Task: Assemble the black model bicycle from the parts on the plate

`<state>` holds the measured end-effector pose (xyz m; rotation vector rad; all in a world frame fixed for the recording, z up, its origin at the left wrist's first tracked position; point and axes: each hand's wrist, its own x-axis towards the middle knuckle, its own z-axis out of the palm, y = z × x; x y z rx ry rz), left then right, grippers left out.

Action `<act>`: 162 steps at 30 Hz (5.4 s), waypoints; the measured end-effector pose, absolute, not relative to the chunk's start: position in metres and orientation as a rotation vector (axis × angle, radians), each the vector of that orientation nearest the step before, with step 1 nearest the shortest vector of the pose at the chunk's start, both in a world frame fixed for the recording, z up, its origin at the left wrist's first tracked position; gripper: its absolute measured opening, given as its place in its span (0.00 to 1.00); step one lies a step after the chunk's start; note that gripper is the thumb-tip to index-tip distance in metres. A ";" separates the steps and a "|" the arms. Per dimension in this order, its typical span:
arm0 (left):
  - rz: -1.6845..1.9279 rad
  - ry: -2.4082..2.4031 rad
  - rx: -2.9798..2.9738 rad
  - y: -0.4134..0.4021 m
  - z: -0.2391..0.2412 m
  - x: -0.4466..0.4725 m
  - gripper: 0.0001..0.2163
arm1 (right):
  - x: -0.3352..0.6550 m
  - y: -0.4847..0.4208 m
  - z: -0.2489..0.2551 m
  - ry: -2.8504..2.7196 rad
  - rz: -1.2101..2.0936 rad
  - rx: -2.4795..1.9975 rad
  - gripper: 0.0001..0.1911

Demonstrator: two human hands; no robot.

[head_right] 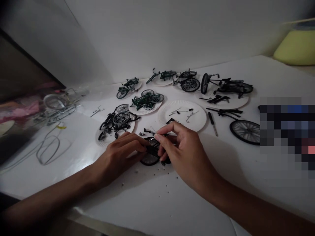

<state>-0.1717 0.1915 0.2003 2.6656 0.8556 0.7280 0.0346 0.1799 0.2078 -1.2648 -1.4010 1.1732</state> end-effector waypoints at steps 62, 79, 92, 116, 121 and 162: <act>0.959 0.721 2.654 0.189 0.210 -0.169 0.06 | 0.052 0.164 0.224 -2.147 0.348 -1.001 0.06; 0.831 0.696 2.752 0.183 0.208 -0.169 0.06 | 0.049 0.174 0.235 -2.082 0.636 -1.150 0.07; 0.823 0.685 2.786 0.183 0.205 -0.166 0.08 | 0.050 0.176 0.226 -2.505 0.134 -0.923 0.13; 0.801 0.718 2.850 0.188 0.201 -0.166 0.10 | 0.055 0.175 0.221 -2.331 0.387 -0.860 0.10; 0.812 0.706 2.838 0.188 0.198 -0.168 0.08 | 0.053 0.175 0.226 -2.274 0.335 -1.017 0.03; 0.687 0.679 2.953 0.187 0.202 -0.169 0.12 | 0.052 0.181 0.227 -2.418 0.362 -0.874 0.02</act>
